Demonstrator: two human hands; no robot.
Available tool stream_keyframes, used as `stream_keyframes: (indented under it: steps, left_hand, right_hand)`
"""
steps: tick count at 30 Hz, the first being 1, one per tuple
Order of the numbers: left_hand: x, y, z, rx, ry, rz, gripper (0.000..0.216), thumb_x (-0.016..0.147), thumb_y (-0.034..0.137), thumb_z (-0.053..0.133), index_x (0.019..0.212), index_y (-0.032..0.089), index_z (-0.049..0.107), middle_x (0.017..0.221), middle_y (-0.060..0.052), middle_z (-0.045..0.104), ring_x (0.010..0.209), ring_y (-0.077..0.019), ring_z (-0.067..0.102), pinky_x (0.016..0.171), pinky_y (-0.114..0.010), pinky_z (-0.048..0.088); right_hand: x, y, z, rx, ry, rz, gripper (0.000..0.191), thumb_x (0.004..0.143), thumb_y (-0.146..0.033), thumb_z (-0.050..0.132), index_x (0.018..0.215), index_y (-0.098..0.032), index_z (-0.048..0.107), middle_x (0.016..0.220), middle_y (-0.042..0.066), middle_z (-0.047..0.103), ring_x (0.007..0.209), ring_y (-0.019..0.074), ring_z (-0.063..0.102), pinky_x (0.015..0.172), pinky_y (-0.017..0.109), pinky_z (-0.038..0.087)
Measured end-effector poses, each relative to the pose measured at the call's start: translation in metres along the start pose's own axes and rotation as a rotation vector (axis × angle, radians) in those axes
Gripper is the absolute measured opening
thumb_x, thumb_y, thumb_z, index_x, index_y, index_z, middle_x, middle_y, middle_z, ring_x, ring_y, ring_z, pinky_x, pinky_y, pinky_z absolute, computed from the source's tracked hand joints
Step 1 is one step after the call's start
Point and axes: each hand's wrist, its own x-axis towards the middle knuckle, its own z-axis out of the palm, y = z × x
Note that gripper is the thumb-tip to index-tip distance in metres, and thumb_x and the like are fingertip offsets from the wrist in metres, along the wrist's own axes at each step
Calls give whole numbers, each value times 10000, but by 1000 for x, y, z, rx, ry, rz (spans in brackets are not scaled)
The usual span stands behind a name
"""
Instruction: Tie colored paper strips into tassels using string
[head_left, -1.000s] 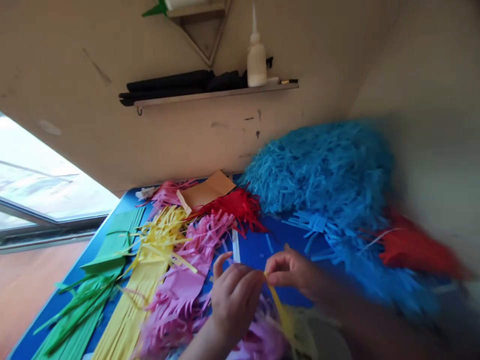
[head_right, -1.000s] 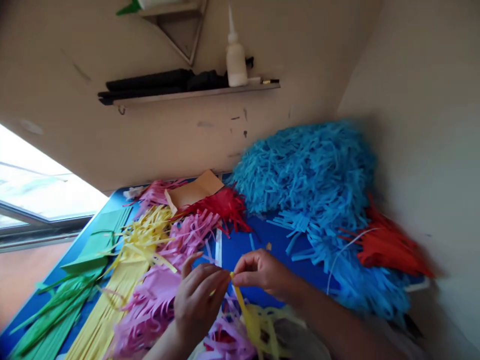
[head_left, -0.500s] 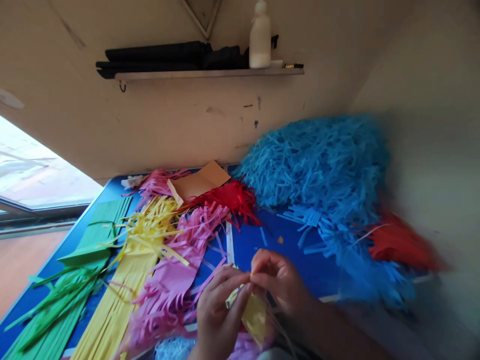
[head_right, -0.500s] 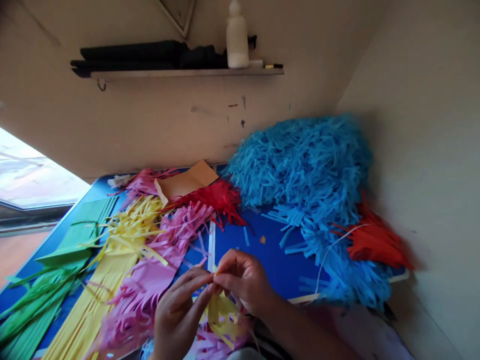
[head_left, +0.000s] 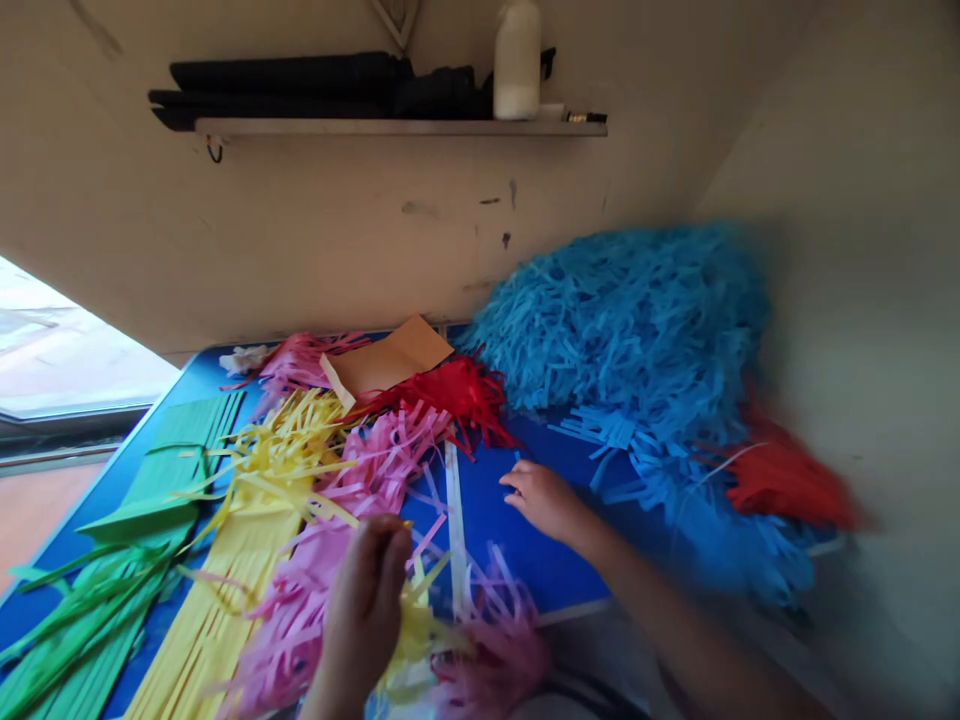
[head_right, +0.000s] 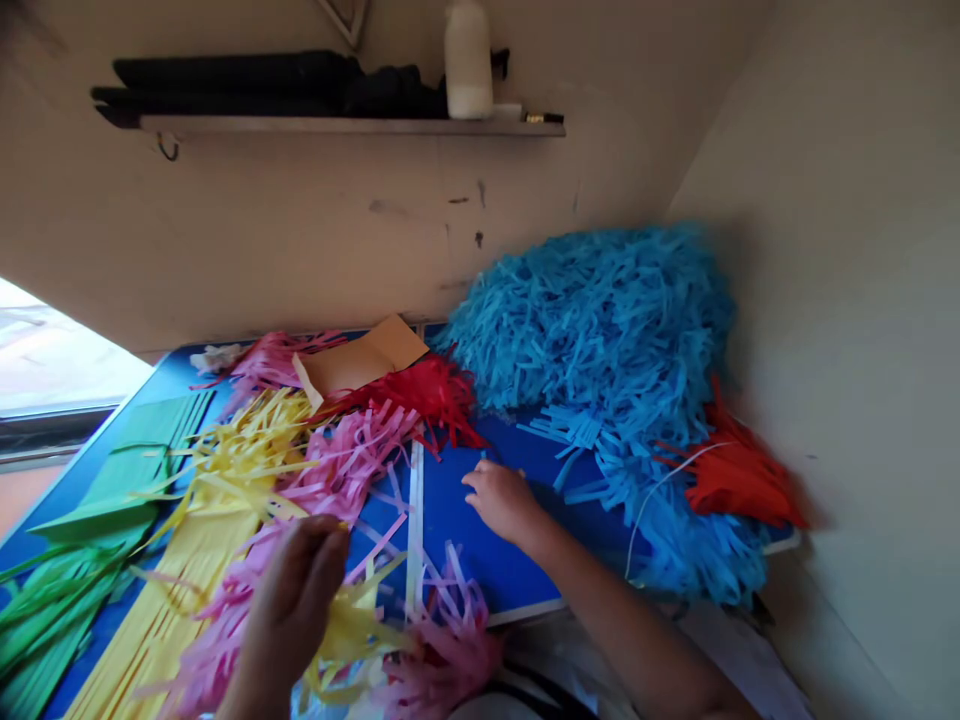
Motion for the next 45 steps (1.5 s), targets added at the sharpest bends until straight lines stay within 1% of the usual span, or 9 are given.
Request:
stream_keyframes:
  steps: [3, 6, 12, 17, 22, 33, 38, 41, 45]
  left_hand:
    - [3, -18, 29, 127, -132, 39, 256, 853, 445, 565, 811, 195, 604, 670, 6, 604, 557, -121, 522, 527, -225, 441]
    - [2, -23, 48, 118, -216, -17, 275, 872, 444, 534, 810, 190, 618, 678, -6, 636, 521, -116, 515, 485, -218, 415]
    - [-7, -7, 57, 58, -321, -57, 284, 865, 454, 595, 825, 187, 683, 673, -15, 676, 518, -110, 539, 466, -199, 399]
    - [-11, 7, 62, 66, -355, 59, 202, 857, 377, 636, 796, 197, 704, 655, -3, 670, 546, -111, 583, 509, -195, 450]
    - [-14, 16, 67, 99, -321, 209, 121, 864, 282, 639, 788, 205, 693, 717, -3, 706, 618, -114, 642, 572, -185, 491]
    - [-17, 25, 70, 185, -296, 353, 88, 861, 200, 634, 778, 208, 663, 705, 10, 699, 633, -109, 653, 586, -177, 491]
    - [-17, 26, 68, 250, -329, 382, 105, 877, 204, 603, 782, 194, 645, 704, -7, 677, 617, -115, 639, 572, -191, 486]
    - [-18, 25, 68, 331, -390, 399, 105, 895, 206, 577, 823, 206, 652, 732, -8, 678, 637, -116, 643, 592, -201, 478]
    - [-22, 26, 70, 391, -331, 377, 104, 872, 206, 583, 782, 210, 634, 706, -6, 677, 616, -128, 645, 577, -218, 473]
  right_hand:
    - [-1, -5, 7, -5, 2, 20, 96, 831, -122, 663, 883, -177, 723, 1042, 90, 688, 934, 249, 661, 868, 395, 464]
    - [-13, -10, 2, 83, 26, -26, 83, 853, -128, 652, 874, -185, 709, 984, 55, 711, 914, 202, 665, 850, 341, 477]
    - [-50, -22, -8, 1006, 177, -143, 97, 783, -302, 759, 792, -212, 724, 809, 6, 705, 741, 149, 658, 692, 257, 520]
    - [-65, -27, -3, 1335, 140, -33, 151, 725, -327, 806, 769, -203, 732, 788, 0, 685, 690, 126, 640, 668, 242, 529]
    - [-74, -26, 3, 1359, 209, 50, 178, 727, -335, 813, 819, -208, 730, 779, 3, 694, 721, 123, 626, 698, 228, 509]
    - [-82, -38, 6, 1389, 289, 11, 181, 752, -325, 788, 757, -199, 657, 673, -19, 647, 616, 114, 592, 629, 230, 481]
    - [-85, -40, 1, 1220, 361, -18, 155, 787, -317, 749, 757, -204, 647, 695, -4, 642, 650, 134, 594, 650, 257, 486]
    - [-87, -38, 2, 1063, 381, -138, 86, 846, -280, 692, 801, -220, 649, 775, 14, 657, 758, 157, 618, 740, 285, 498]
    - [-89, -38, 3, 1032, 377, -183, 88, 894, -305, 633, 857, -227, 619, 835, 33, 643, 816, 170, 612, 785, 306, 506]
